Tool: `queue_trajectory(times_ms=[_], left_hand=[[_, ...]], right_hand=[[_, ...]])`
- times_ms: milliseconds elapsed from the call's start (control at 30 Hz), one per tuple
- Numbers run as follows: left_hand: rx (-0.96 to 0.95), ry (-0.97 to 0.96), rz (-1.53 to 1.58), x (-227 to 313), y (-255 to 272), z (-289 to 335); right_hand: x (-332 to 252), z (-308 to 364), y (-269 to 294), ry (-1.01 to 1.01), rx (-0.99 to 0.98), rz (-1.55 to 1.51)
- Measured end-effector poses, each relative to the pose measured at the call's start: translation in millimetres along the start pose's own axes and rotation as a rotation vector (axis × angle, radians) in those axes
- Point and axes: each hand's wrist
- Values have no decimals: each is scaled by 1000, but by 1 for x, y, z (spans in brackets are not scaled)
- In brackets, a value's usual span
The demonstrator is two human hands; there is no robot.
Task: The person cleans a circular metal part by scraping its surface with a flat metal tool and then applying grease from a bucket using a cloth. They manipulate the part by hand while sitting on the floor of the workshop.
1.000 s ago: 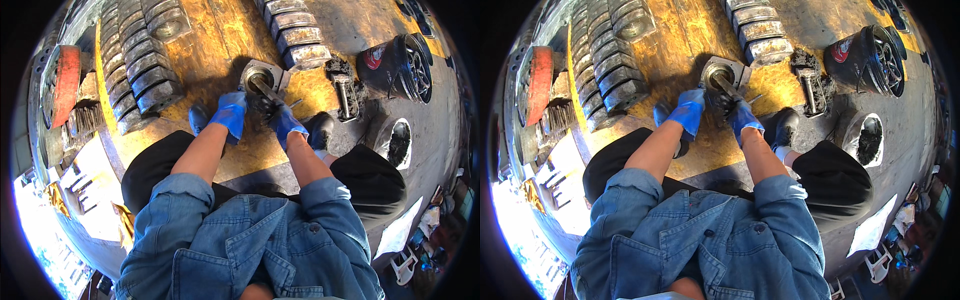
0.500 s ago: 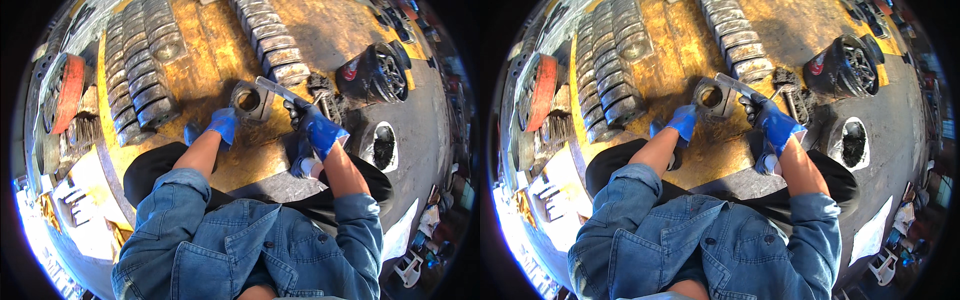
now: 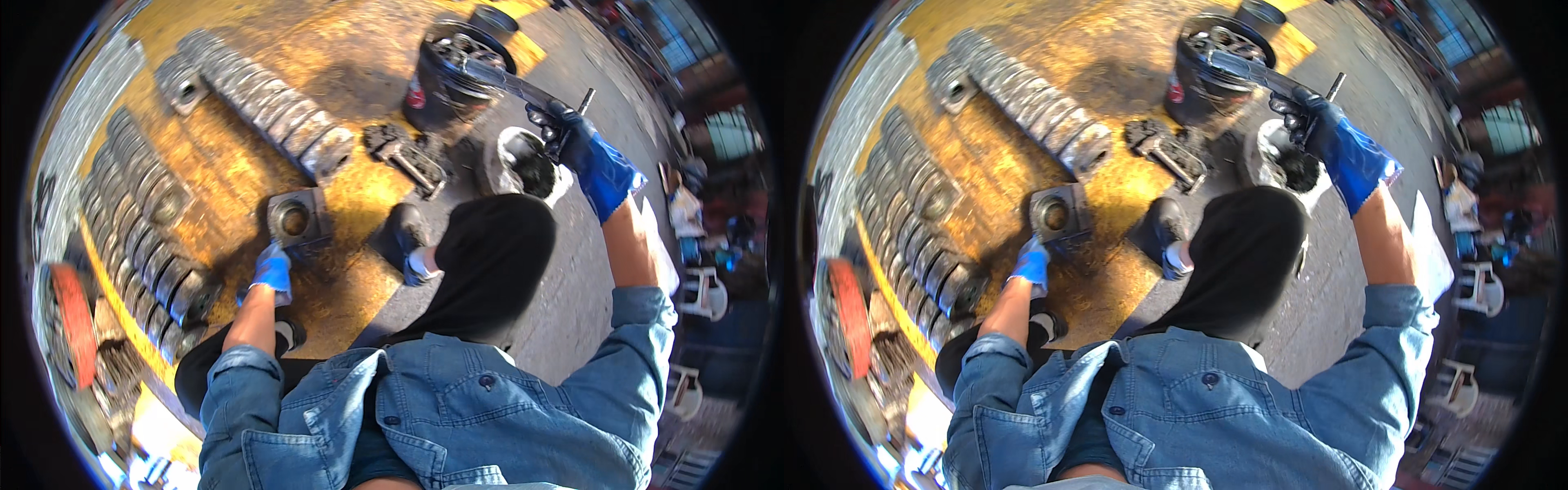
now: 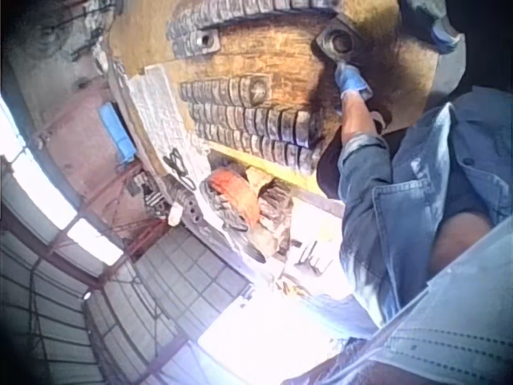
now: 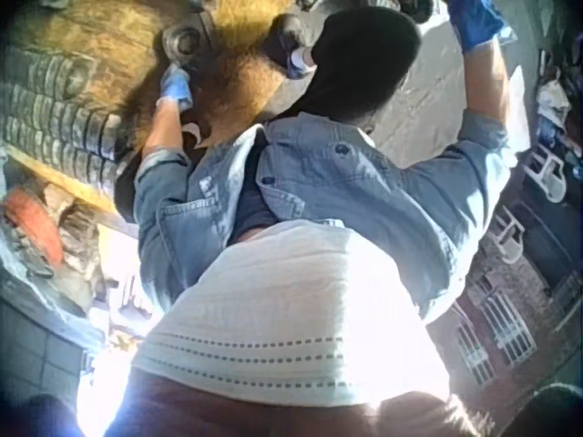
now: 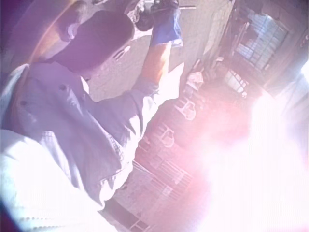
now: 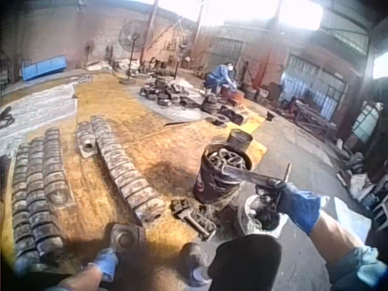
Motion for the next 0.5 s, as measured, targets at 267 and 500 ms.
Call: queue_trajectory(times_ms=[267, 500], left_hand=[[-165, -37, 236, 50, 12, 50], [-172, -129, 63, 54, 9, 45]], right_hand=[[175, -20, 146, -8, 387, 666], [286, -5, 131, 265, 435, 1466]])
Point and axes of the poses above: each hand's wrist, its own z-axis away from the middle knuckle, its own y-axis out of the back of the hand, x = y × z, and after that the axes turned 6 degrees about y, right-handed
